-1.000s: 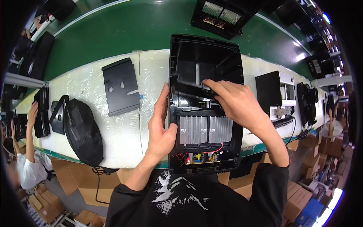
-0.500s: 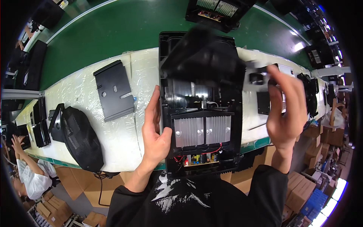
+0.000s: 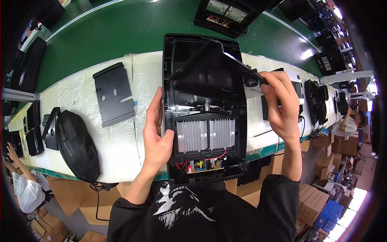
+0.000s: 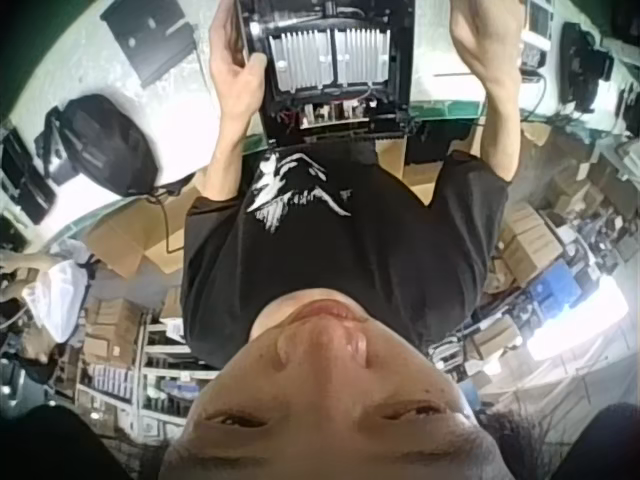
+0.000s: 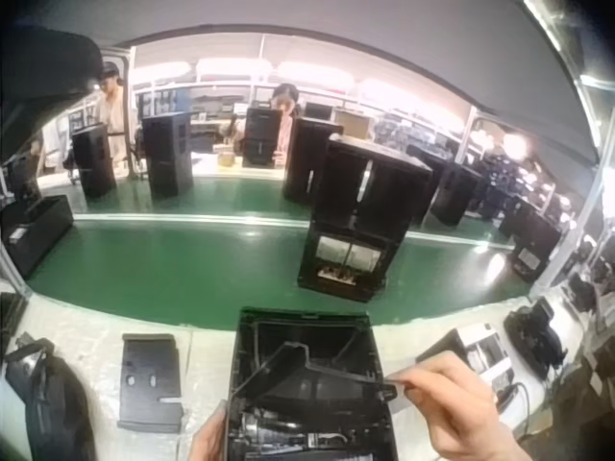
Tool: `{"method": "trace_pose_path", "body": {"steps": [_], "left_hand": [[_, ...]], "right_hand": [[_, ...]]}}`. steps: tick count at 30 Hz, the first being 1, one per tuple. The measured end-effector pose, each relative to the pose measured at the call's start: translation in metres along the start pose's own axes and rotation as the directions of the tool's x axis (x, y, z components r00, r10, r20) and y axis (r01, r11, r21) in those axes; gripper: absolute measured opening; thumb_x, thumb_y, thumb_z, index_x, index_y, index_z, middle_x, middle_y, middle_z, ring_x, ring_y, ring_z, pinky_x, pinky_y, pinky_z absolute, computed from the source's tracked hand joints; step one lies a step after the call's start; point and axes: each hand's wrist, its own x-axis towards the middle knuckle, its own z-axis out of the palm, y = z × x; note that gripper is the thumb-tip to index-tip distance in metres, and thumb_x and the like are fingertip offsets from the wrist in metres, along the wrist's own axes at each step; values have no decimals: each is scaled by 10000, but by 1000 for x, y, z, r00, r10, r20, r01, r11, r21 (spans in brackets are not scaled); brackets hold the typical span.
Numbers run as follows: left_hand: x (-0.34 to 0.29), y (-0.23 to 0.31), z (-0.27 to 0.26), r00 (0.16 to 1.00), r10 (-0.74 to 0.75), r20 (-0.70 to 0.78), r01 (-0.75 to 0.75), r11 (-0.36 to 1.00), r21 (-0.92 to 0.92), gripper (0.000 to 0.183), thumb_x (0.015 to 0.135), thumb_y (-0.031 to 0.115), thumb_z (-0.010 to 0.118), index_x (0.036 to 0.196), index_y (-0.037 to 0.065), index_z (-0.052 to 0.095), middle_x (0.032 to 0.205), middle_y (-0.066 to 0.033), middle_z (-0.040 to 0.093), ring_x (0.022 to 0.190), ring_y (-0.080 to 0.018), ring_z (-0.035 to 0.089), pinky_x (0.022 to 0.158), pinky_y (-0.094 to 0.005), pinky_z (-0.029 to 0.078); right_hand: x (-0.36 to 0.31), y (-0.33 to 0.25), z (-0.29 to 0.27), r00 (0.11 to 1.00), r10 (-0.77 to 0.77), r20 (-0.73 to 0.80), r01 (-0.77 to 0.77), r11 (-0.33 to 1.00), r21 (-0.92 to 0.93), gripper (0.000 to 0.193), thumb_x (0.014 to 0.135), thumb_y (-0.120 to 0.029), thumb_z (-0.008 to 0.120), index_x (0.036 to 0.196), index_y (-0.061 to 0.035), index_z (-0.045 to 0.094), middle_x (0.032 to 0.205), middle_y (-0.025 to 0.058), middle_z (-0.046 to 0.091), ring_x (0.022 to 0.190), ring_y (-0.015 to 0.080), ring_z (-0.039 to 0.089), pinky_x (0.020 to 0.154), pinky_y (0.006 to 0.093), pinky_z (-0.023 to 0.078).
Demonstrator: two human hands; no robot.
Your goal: Assemble and secure components into an electronic device housing using an electric screwdriver.
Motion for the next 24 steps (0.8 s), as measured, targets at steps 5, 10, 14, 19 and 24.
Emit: {"method": "trace_pose_path", "body": {"steps": [5,10,14,19,24], "left_hand": [[-1,-1,0,1000,4,5,-4,1000,2,826,552,-123,320,1373,-59,250,1458,-192,230,1377,-272,189,1123,-350,124],[0,-2,-2,999,27,29,-28,999,36,806,592,-144,324,1386,-57,216,1453,-188,232,1357,-277,234,1124,-361,148],[-1,-3,-3,999,34,29,-35,999,25,804,595,-142,328,1387,-55,216,1451,-187,234,1359,-278,230,1124,-361,146],[-1,-4,-3,999,27,32,-28,999,28,800,601,-138,330,1388,-49,217,1451,-188,236,1357,-280,232,1125,-365,146],[-1,-5,-4,998,47,39,-49,998,42,799,603,-138,329,1389,-47,216,1450,-190,236,1355,-280,237,1123,-367,152]], "right_hand": [[-4,0,-3,1000,-7,-22,7,1000,5,261,815,81,534,1066,22,572,894,105,555,738,179,516,621,235,398],[-4,-5,-1,1000,-6,-19,5,1000,-21,271,805,94,536,1060,14,579,896,103,555,734,178,523,615,230,403],[-5,1,5,994,-112,19,113,992,-57,282,791,114,534,1046,8,589,894,102,556,722,187,529,613,229,411],[-3,-6,-4,999,-34,-22,33,999,-44,247,813,97,529,1041,19,583,900,105,560,715,179,525,598,233,410],[-3,-3,-2,996,-82,-46,79,995,-64,311,764,124,553,1047,0,589,874,120,550,674,247,545,581,288,439]]}}
